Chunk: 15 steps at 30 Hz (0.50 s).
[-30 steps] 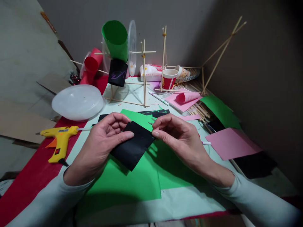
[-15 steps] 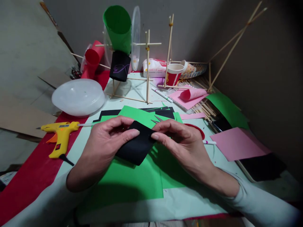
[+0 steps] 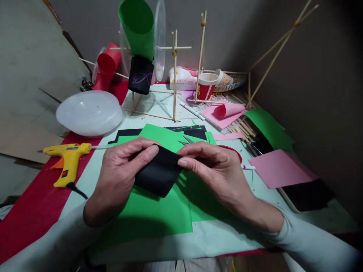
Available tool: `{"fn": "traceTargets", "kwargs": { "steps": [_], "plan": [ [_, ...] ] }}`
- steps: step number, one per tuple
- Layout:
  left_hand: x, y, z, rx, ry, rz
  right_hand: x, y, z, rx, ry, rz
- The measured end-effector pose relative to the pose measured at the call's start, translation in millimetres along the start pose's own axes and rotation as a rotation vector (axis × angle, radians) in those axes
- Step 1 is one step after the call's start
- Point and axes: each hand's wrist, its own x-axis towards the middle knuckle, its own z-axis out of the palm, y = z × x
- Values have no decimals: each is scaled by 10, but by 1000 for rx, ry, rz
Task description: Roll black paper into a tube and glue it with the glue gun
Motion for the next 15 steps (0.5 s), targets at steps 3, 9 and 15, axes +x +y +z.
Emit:
{"fn": "traceTargets", "kwargs": {
  "steps": [3, 9, 15],
  "plan": [
    [-1, 5, -3, 36, -7, -12, 30, -13, -4, 89, 8, 97],
    [72, -17, -24, 60, -311, -197, 174, 13, -123, 253, 71, 217],
    [65, -75, -2, 117, -351, -270, 270, 21, -246, 245, 115, 256]
  ]
}}
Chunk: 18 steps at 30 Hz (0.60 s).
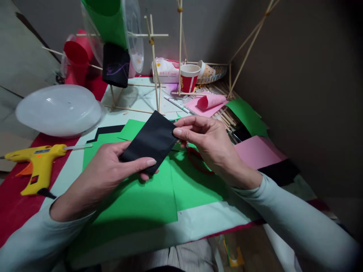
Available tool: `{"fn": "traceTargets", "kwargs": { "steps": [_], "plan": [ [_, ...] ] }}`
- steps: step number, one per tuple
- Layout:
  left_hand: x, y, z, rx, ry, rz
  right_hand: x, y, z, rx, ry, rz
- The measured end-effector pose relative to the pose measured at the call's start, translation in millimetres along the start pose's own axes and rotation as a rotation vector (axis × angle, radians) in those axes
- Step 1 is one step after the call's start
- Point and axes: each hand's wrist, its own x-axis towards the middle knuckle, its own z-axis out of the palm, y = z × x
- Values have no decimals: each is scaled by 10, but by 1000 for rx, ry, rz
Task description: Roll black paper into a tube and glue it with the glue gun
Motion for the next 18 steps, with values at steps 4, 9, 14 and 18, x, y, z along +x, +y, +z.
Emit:
{"fn": "traceTargets", "kwargs": {
  "steps": [4, 9, 14, 18],
  "plan": [
    [1, 14, 9, -18, 0, -10, 24, 7, -19, -18, 19, 1],
    [7, 34, 8, -121, -63, -76, 38, -1, -35, -23, 25, -27],
    [-2, 78, -2, -297, -148, -132, -15, 28, -35, -102, -15, -112],
    [30, 66, 1, -371, -154, -73, -99, 143, 38, -184, -92, -182]
  ]
}}
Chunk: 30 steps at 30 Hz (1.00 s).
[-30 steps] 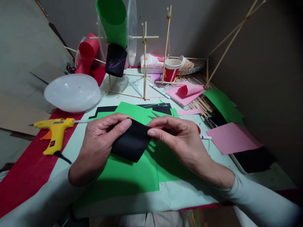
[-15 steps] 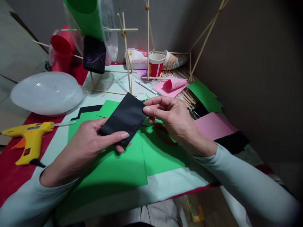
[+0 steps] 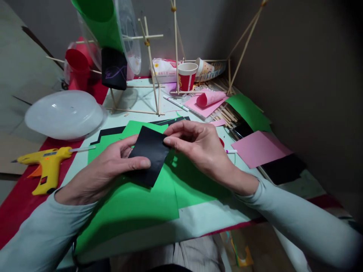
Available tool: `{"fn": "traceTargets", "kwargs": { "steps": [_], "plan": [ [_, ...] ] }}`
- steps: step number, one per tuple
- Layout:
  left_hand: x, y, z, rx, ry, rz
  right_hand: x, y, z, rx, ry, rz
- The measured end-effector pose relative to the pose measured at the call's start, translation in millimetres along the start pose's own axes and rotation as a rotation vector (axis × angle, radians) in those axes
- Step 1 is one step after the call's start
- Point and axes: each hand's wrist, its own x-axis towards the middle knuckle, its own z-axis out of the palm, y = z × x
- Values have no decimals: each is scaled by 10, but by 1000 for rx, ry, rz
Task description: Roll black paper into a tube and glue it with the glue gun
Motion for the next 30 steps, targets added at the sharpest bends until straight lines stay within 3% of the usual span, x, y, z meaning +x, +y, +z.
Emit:
{"fn": "traceTargets", "kwargs": {
  "steps": [8, 13, 24, 30],
  "plan": [
    [53, -63, 95, 260, 108, 55, -113, 14, 149, -83, -45, -42],
    [33, -75, 87, 391, 88, 11, -32, -22, 51, -18, 61, -37],
    [25, -48, 69, 369, 107, 41, 88, -41, -59, 67, 104, 24],
    [-11, -10, 115, 187, 105, -25, 123, -104, -101, 64, 123, -9]
  ]
}}
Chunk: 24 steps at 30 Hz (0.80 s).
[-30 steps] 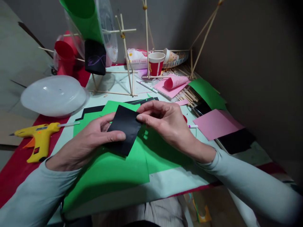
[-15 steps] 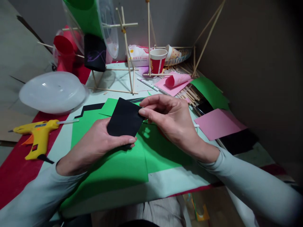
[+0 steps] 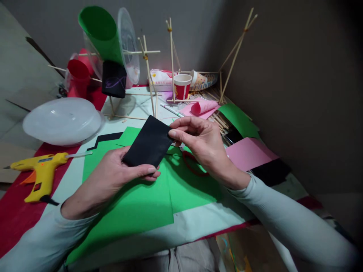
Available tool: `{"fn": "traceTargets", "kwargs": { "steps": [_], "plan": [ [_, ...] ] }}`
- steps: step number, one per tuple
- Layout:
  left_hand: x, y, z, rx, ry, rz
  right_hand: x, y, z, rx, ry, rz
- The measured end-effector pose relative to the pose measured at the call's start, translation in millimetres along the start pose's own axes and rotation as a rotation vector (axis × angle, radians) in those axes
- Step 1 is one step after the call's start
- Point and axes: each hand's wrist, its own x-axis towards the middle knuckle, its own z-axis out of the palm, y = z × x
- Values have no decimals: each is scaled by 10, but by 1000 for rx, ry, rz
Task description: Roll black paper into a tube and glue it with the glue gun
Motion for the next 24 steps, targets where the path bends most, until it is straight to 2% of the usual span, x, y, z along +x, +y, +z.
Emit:
{"fn": "traceTargets", "kwargs": {
  "steps": [5, 9, 14, 19, 24],
  "plan": [
    [7, -33, -8, -126, -25, -19, 8, -18, -2, 15, 11, -6],
    [43, -59, -99, -85, -66, 8, 3, 26, -10, 43, -13, 26],
    [34, -35, -123, -71, 165, 122, -112, 91, 59, -23, -118, 88],
    [2, -18, -84, 4, 187, 215, -228, 109, 155, -86, -195, 82],
    [15, -48, -113, 136, 179, 269, -233, 127, 162, -108, -197, 46]
  ]
}}
